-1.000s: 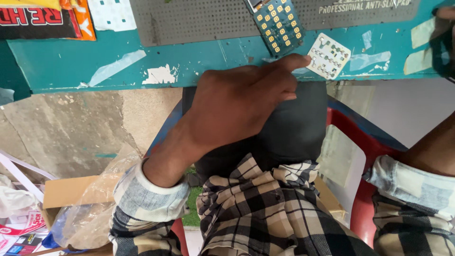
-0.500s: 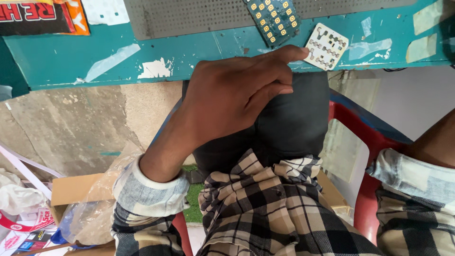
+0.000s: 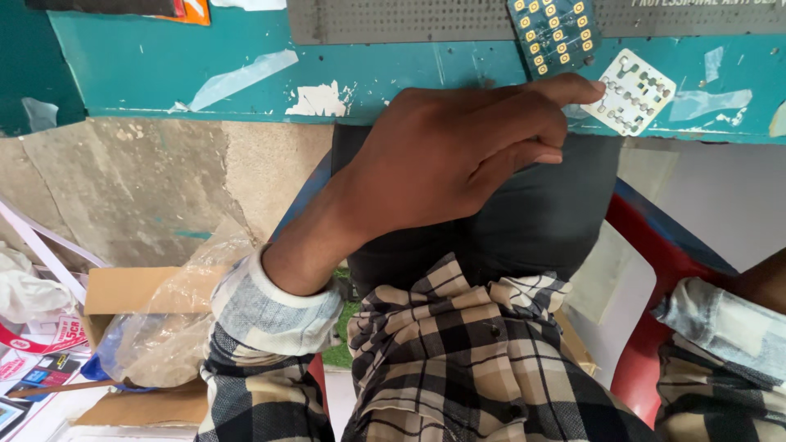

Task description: The person holds a disassembled mobile phone and uses a metal tool to scrape the keypad area. They then peel off a protective film from a keypad membrane and place it on the table.

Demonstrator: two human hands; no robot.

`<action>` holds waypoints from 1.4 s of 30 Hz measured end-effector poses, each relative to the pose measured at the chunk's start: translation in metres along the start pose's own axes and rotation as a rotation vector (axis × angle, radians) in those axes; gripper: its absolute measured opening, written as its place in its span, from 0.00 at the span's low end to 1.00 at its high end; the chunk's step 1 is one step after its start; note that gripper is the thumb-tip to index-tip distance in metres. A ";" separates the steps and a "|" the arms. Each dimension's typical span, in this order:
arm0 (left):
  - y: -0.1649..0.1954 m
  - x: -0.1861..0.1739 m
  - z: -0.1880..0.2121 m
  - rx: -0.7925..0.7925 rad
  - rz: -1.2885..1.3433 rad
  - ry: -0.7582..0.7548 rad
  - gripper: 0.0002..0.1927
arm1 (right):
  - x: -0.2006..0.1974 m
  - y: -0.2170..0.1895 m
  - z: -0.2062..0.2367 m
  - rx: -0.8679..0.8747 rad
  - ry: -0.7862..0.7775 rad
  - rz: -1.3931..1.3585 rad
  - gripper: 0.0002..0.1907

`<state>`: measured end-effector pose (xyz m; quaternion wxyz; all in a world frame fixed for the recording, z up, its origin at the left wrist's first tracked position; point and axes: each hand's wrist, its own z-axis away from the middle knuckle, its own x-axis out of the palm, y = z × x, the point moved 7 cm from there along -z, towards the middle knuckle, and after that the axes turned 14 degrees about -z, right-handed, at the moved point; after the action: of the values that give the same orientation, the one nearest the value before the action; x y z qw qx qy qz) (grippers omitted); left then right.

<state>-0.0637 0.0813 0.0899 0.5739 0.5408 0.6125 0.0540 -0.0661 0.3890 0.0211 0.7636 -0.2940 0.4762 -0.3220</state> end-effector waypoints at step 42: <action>-0.013 -0.009 -0.008 -0.182 0.228 -0.084 0.05 | -0.033 0.018 -0.023 -0.076 0.100 0.037 0.14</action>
<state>-0.0796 0.0742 0.0895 0.6357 0.5546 0.5151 0.1516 -0.0941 0.4225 0.0165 0.7330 -0.2976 0.5309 -0.3038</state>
